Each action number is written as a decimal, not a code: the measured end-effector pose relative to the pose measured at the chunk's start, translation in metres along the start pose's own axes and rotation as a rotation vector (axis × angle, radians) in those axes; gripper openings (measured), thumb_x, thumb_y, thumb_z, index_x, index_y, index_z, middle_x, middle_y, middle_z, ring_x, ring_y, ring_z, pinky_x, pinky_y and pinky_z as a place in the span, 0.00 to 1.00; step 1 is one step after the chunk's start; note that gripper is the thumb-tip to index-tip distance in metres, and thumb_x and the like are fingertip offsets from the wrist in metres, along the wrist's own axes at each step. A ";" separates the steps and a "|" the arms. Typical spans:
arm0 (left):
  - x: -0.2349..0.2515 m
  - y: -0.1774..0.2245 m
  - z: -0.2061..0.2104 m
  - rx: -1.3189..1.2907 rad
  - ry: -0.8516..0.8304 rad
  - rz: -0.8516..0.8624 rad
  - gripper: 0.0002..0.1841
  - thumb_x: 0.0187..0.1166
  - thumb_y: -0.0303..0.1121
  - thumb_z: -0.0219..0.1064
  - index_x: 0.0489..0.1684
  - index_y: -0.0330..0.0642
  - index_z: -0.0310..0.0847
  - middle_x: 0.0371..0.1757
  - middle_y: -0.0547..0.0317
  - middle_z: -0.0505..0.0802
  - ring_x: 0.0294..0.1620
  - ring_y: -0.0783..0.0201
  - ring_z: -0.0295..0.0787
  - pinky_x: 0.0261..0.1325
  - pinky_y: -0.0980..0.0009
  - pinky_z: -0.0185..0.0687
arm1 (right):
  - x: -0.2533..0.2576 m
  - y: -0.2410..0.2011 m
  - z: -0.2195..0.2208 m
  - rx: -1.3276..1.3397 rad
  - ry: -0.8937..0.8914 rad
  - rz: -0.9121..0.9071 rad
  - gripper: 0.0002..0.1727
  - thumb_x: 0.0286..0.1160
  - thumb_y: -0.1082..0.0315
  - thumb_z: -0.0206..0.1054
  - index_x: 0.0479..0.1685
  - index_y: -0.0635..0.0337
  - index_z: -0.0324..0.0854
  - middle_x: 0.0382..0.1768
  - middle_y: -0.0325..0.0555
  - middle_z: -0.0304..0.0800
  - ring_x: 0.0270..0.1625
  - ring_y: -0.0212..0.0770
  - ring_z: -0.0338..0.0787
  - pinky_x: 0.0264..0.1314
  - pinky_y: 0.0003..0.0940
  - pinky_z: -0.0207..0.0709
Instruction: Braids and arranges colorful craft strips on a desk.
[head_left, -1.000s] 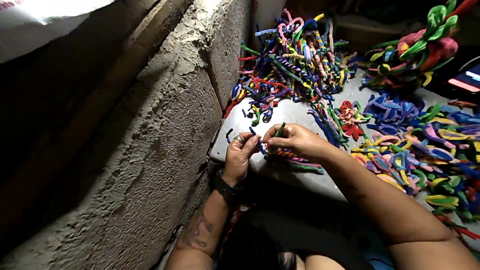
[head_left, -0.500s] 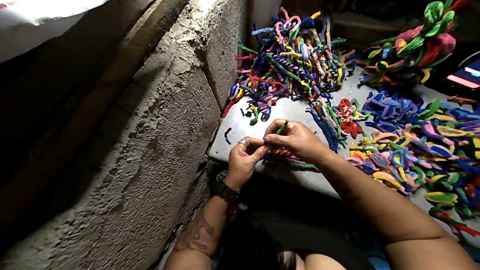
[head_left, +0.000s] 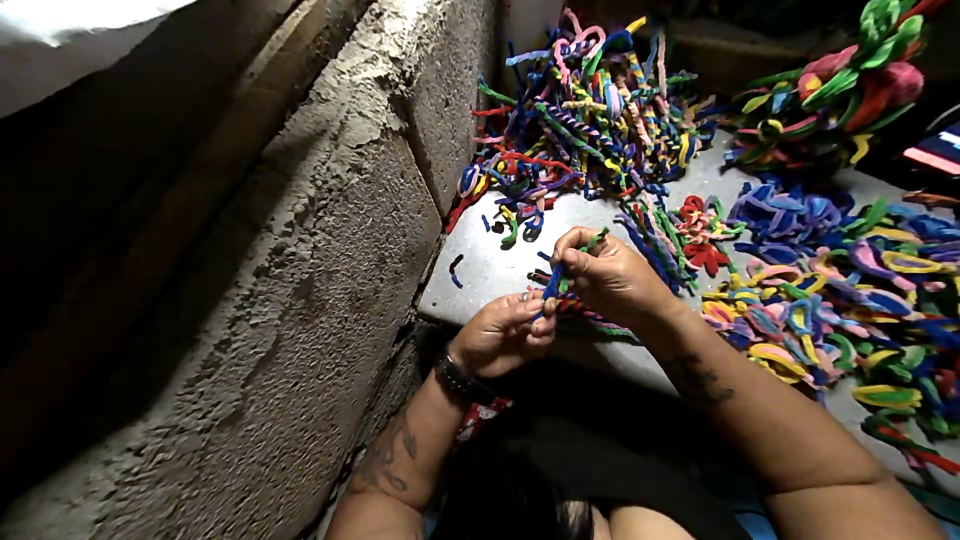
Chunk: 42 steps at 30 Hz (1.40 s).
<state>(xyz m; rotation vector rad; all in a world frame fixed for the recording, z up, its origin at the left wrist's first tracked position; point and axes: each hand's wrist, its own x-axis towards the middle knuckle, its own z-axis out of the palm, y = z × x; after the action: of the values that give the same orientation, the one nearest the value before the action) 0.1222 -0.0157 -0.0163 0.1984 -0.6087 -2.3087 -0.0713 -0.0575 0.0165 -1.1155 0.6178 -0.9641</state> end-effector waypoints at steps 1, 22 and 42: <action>0.001 -0.002 0.000 0.028 0.000 0.014 0.07 0.83 0.37 0.65 0.39 0.49 0.88 0.31 0.71 0.88 0.29 0.80 0.81 0.34 0.84 0.76 | 0.000 0.000 0.000 -0.011 0.004 -0.011 0.08 0.83 0.68 0.62 0.39 0.48 0.86 0.31 0.31 0.88 0.30 0.22 0.84 0.36 0.17 0.82; 0.008 -0.010 0.014 -0.053 0.057 -0.023 0.20 0.89 0.43 0.56 0.21 0.55 0.81 0.17 0.76 0.81 0.17 0.81 0.74 0.23 0.84 0.69 | -0.002 0.005 -0.011 -0.095 0.046 -0.190 0.03 0.81 0.65 0.68 0.40 0.46 0.87 0.34 0.30 0.90 0.33 0.23 0.88 0.40 0.19 0.85; 0.008 -0.004 0.018 -0.211 -0.177 -0.055 0.13 0.80 0.43 0.69 0.22 0.57 0.83 0.19 0.80 0.80 0.17 0.84 0.71 0.20 0.86 0.62 | 0.003 0.007 0.002 -0.099 -0.030 -0.210 0.02 0.80 0.64 0.69 0.41 0.47 0.87 0.32 0.28 0.89 0.32 0.22 0.87 0.37 0.18 0.84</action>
<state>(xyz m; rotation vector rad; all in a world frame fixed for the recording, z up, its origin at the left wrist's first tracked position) 0.1079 -0.0119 -0.0019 -0.0906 -0.4452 -2.4407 -0.0660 -0.0580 0.0106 -1.2994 0.5358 -1.1037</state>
